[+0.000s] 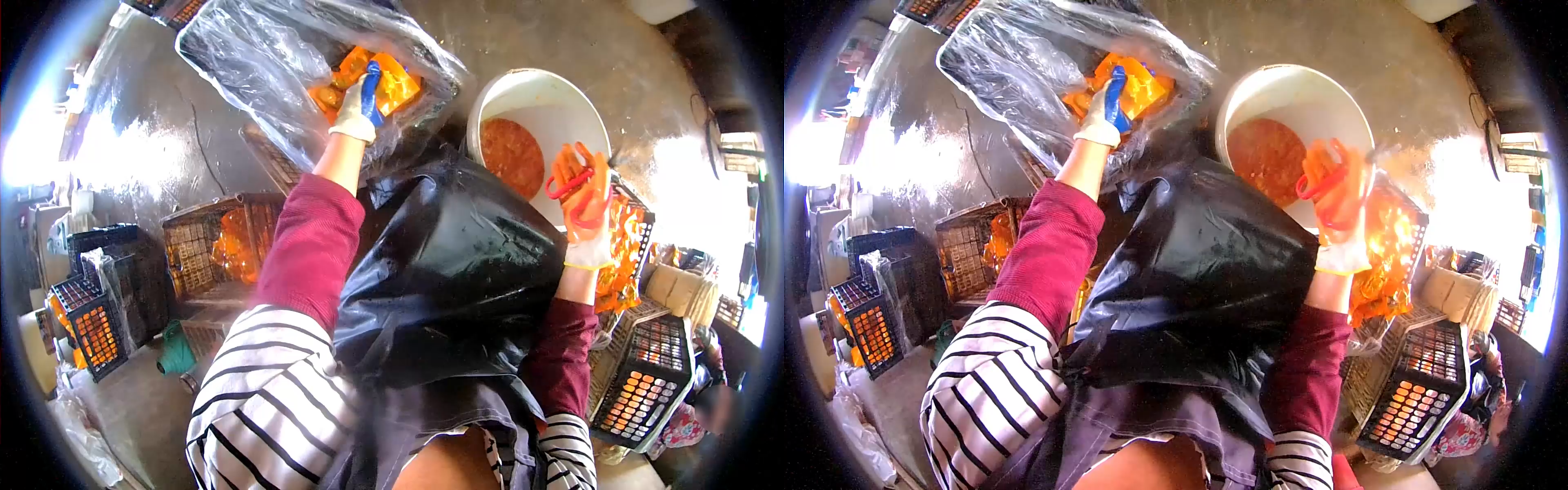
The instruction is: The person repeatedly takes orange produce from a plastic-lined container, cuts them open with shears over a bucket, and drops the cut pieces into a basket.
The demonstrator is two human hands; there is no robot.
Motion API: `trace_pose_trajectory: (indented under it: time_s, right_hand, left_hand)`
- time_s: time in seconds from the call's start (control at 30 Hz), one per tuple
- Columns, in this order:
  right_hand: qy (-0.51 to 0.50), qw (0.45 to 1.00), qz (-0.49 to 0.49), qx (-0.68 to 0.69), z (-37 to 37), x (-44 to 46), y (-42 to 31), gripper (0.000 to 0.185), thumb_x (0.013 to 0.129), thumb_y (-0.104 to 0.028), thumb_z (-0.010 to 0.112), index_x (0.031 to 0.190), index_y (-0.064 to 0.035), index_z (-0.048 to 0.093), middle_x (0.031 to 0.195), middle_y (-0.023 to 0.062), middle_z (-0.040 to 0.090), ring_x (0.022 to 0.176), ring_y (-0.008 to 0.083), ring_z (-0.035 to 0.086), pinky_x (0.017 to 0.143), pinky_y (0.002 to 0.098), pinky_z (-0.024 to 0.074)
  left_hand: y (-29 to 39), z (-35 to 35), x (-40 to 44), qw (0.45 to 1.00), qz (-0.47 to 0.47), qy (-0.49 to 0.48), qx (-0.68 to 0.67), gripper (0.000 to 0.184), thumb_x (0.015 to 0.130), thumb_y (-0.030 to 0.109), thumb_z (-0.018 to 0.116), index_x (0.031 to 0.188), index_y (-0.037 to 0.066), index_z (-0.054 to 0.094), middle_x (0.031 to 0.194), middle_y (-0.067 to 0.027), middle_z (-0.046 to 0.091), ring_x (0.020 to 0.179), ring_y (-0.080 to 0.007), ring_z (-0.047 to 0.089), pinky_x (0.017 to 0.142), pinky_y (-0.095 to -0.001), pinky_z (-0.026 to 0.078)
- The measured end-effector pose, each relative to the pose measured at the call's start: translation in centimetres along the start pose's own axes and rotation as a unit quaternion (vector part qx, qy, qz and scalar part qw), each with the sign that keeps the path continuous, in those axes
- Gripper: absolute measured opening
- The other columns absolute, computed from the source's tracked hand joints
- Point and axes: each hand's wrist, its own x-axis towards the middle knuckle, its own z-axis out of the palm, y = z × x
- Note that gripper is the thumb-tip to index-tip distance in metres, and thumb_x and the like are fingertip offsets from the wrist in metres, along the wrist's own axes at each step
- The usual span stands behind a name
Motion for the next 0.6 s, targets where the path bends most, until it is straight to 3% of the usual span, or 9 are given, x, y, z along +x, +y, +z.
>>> trace_pose_trajectory:
  time_s: [0.07, 0.17, 0.2, 0.23, 0.3, 0.37, 0.5, 0.57, 0.6]
  right_hand:
    - [-0.059, 0.995, -0.047, -0.068, 0.1, -0.6, 0.7, 0.041, 0.095, -0.031, 0.05, 0.122, -0.0007, 0.051, 0.117, 0.0122, 0.058, 0.096, 0.0219, 0.059, 0.076, 0.0333, 0.0495]
    - [0.014, 0.986, 0.033, -0.162, 2.9, -3.2, 0.6, 0.035, 0.095, -0.028, 0.05, 0.12, -0.0049, 0.056, 0.116, 0.004, 0.061, 0.076, 0.007, 0.058, 0.05, 0.0242, 0.0383]
    - [-0.058, 0.964, 0.108, -0.236, -1.5, -0.2, 2.3, 0.03, 0.093, -0.024, 0.054, 0.117, -0.0054, 0.057, 0.114, 0.0039, 0.061, 0.082, 0.0081, 0.058, 0.058, 0.0234, 0.0445]
    - [-0.101, 0.957, 0.068, -0.261, -2.0, 0.9, 3.9, 0.03, 0.093, -0.02, 0.055, 0.118, -0.0035, 0.057, 0.113, 0.0047, 0.061, 0.088, 0.0102, 0.059, 0.067, 0.0228, 0.0471]
    - [-0.144, 0.951, 0.028, -0.272, -1.2, 0.4, 4.8, 0.03, 0.09, -0.015, 0.059, 0.118, -0.0017, 0.056, 0.11, 0.0052, 0.061, 0.094, 0.0123, 0.059, 0.079, 0.0228, 0.0492]
    - [-0.148, 0.959, 0.033, -0.239, -0.2, -0.7, 4.7, 0.032, 0.087, -0.012, 0.064, 0.116, -0.0016, 0.057, 0.106, 0.0045, 0.062, 0.095, 0.0123, 0.059, 0.086, 0.0239, 0.0482]
    - [-0.153, 0.966, 0.036, -0.205, 1.3, -2.3, 3.4, 0.03, 0.086, -0.01, 0.065, 0.114, -0.0018, 0.057, 0.106, 0.0052, 0.061, 0.095, 0.0125, 0.057, 0.084, 0.0227, 0.0467]
    - [-0.147, 0.961, 0.013, -0.233, 2.2, -3.1, 2.7, 0.033, 0.085, -0.019, 0.069, 0.113, -0.004, 0.06, 0.102, 0.0043, 0.062, 0.094, 0.0104, 0.057, 0.082, 0.023, 0.047]
    - [-0.141, 0.929, -0.038, -0.339, 2.1, -3.0, 2.6, 0.033, 0.085, -0.022, 0.069, 0.112, -0.0045, 0.061, 0.097, 0.0027, 0.063, 0.089, 0.0106, 0.058, 0.077, 0.0229, 0.0471]
  left_hand:
    - [0.9, 0.7, -0.9, 0.902, 0.137, 0.038, 0.407, 0.06, 0.091, 0.052, 0.047, 0.107, -0.005, 0.059, 0.105, -0.0301, 0.059, 0.108, -0.04, 0.054, 0.084, -0.0403, 0.044]
    - [4.4, 6.8, -2.9, 0.888, 0.12, 0.051, 0.441, 0.06, 0.09, 0.052, 0.047, 0.107, -0.003, 0.06, 0.104, -0.0284, 0.061, 0.107, -0.0401, 0.055, 0.083, -0.0413, 0.044]
    - [5.7, 9.4, -4.6, 0.916, 0.109, 0.034, 0.384, 0.056, 0.09, 0.05, 0.049, 0.107, -0.001, 0.061, 0.102, -0.0273, 0.062, 0.105, -0.038, 0.057, 0.082, -0.0397, 0.046]
    - [7.1, 11.9, -6.3, 0.941, 0.096, 0.018, 0.325, 0.051, 0.09, 0.048, 0.051, 0.108, 0.001, 0.062, 0.101, -0.0263, 0.062, 0.103, -0.036, 0.058, 0.081, -0.0381, 0.047]
    - [5.9, 13.0, -4.9, 0.852, 0.25, -0.078, 0.454, 0.047, 0.09, 0.045, 0.053, 0.11, 0.003, 0.062, 0.101, -0.024, 0.063, 0.098, -0.0356, 0.061, 0.081, -0.0377, 0.048]
    - [5.1, 14.3, -4.9, 0.853, 0.263, -0.167, 0.418, 0.048, 0.091, 0.046, 0.051, 0.111, 0.004, 0.062, 0.1, -0.0228, 0.064, 0.097, -0.0366, 0.061, 0.081, -0.0393, 0.048]
    - [3.8, 17.8, -4.5, 0.84, 0.156, -0.117, 0.507, 0.052, 0.092, 0.049, 0.045, 0.111, 0.004, 0.062, 0.097, -0.0215, 0.065, 0.097, -0.0383, 0.061, 0.08, -0.0425, 0.048]
    - [1.8, 17.9, -2.8, 0.791, 0.256, -0.178, 0.526, 0.059, 0.091, 0.055, 0.041, 0.11, 0.003, 0.061, 0.094, -0.0239, 0.065, 0.098, -0.0408, 0.059, 0.082, -0.0441, 0.047]
    - [0.5, 17.9, -1.4, 0.752, 0.306, -0.187, 0.553, 0.06, 0.091, 0.056, 0.04, 0.11, 0.003, 0.062, 0.094, -0.0247, 0.064, 0.098, -0.0416, 0.059, 0.082, -0.0443, 0.047]
